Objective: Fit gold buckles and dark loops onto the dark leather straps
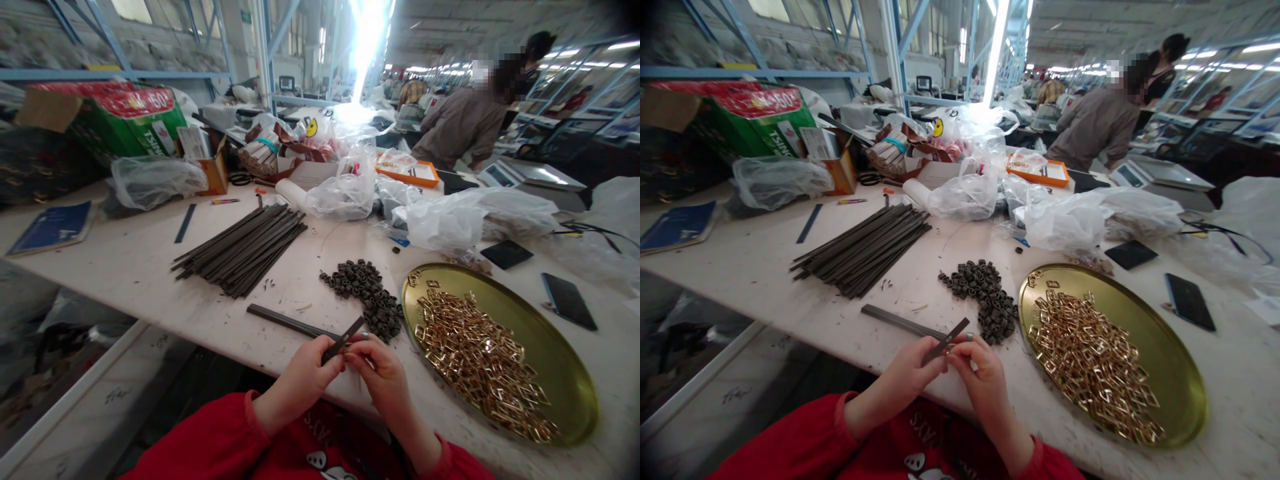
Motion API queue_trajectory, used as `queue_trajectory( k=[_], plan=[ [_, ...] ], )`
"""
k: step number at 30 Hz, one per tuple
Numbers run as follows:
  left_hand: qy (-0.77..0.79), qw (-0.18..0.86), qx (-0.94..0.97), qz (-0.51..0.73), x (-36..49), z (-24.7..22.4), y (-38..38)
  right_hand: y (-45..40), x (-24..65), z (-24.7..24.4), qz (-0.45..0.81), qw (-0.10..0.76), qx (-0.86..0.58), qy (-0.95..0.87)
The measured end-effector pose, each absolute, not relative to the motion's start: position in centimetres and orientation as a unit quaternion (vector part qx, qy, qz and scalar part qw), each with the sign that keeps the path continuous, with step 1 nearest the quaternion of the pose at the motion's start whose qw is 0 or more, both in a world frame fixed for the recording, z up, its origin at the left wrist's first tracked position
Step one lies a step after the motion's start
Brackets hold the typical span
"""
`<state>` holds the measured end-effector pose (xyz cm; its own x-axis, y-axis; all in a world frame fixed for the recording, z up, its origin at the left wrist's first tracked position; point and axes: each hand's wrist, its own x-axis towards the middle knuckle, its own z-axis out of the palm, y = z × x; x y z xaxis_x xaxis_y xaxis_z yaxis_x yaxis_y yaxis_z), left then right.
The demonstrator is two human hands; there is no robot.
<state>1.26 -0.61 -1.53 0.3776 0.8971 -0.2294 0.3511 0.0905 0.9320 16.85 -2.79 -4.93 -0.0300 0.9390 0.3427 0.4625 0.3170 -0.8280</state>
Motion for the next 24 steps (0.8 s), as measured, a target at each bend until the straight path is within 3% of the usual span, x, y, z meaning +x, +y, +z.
queue_trajectory(
  k=[3,8,16,24],
  plan=[
    [0.508,0.556,0.611,0.245,1.3,-1.4,-0.6,-2.8,16.8,-5.2,0.252,0.463,-0.528,-0.667],
    [0.515,0.589,0.577,0.235,1.4,-1.5,-0.5,-3.2,17.3,-5.3,0.117,0.421,-0.485,-0.758],
    [0.505,0.545,0.623,0.243,1.6,-1.8,-0.9,-3.6,17.8,-5.4,0.038,0.403,-0.47,-0.784],
    [0.501,0.518,0.653,0.233,1.6,-2.0,-0.9,-3.2,17.4,-5.1,0.136,0.426,-0.496,-0.745]
  ],
)
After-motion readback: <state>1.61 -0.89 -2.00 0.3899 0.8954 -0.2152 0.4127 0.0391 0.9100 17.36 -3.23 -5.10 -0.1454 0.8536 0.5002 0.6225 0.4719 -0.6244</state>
